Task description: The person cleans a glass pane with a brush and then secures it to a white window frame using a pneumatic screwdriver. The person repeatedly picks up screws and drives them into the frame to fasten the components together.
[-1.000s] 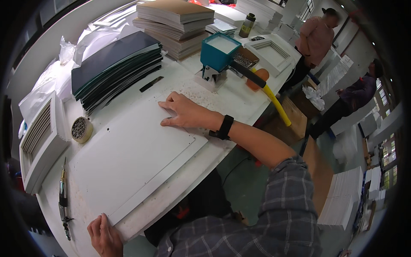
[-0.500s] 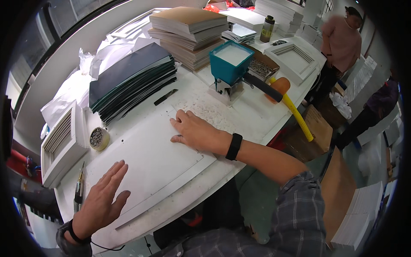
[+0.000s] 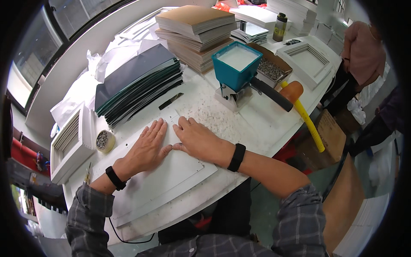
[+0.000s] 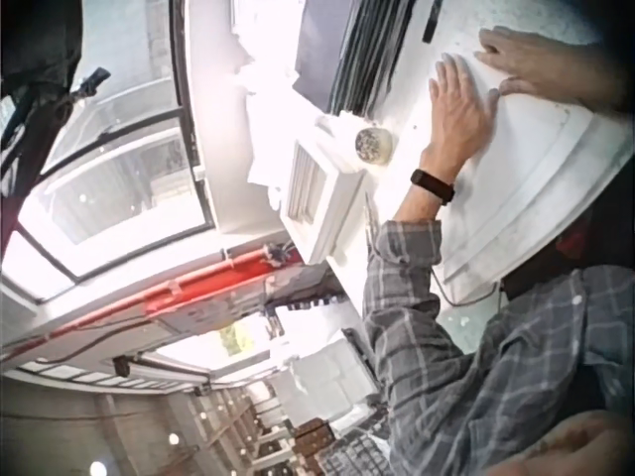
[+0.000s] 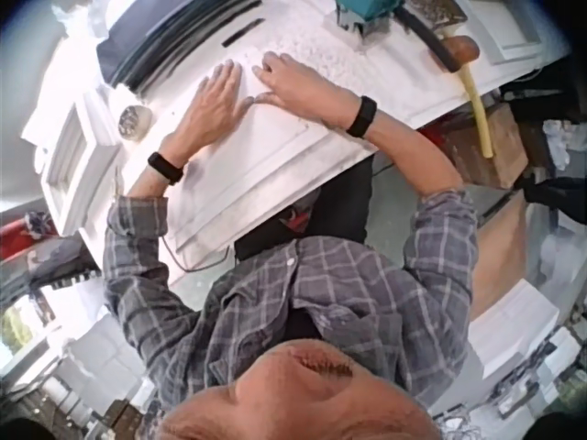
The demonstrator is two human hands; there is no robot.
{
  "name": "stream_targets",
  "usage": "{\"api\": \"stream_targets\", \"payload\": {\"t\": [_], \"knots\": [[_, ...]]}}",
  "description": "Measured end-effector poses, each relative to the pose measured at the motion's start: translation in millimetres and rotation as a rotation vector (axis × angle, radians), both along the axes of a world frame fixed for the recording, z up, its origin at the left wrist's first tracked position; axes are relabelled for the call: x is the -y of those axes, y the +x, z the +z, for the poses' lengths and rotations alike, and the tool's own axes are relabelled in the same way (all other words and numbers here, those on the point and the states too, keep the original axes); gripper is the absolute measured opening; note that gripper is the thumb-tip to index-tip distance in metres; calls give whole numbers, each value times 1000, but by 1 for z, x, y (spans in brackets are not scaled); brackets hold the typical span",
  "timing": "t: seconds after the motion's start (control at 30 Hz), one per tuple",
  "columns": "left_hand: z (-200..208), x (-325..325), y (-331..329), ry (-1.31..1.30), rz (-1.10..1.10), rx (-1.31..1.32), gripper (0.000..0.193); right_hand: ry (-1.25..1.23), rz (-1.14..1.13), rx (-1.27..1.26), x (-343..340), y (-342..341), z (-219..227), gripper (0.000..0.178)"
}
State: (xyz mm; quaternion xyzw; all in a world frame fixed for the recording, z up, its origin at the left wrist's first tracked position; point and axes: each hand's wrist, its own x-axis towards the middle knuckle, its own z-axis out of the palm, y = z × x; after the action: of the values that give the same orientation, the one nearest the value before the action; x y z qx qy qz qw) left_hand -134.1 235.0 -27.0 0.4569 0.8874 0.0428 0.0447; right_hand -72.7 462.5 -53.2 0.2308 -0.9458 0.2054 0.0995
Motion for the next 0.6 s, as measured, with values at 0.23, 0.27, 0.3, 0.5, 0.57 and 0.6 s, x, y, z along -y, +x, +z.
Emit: {"api": "stream_targets", "payload": {"t": [0.23, 0.27, 0.3, 0.5, 0.57, 0.6], "knots": [[-2, -1, 3, -22, 18, 10, 73, -91, 247, 200, -36, 30, 17, 95], [-1, -1, 4, -27, 26, 17, 73, -90, 263, 182, -40, 32, 15, 95], [-1, -2, 4, -27, 25, 11, 73, -89, 277, 161, -44, 34, 13, 96], [-4, -1, 3, -8, 16, -3, 72, -76, 289, 174, -46, 32, 16, 97], [-4, -1, 3, -3, 14, -2, 72, -76, 286, 194, -47, 31, 15, 97], [-4, 0, 3, -7, 13, -4, 72, -78, 278, 200, -46, 31, 12, 97]]}}
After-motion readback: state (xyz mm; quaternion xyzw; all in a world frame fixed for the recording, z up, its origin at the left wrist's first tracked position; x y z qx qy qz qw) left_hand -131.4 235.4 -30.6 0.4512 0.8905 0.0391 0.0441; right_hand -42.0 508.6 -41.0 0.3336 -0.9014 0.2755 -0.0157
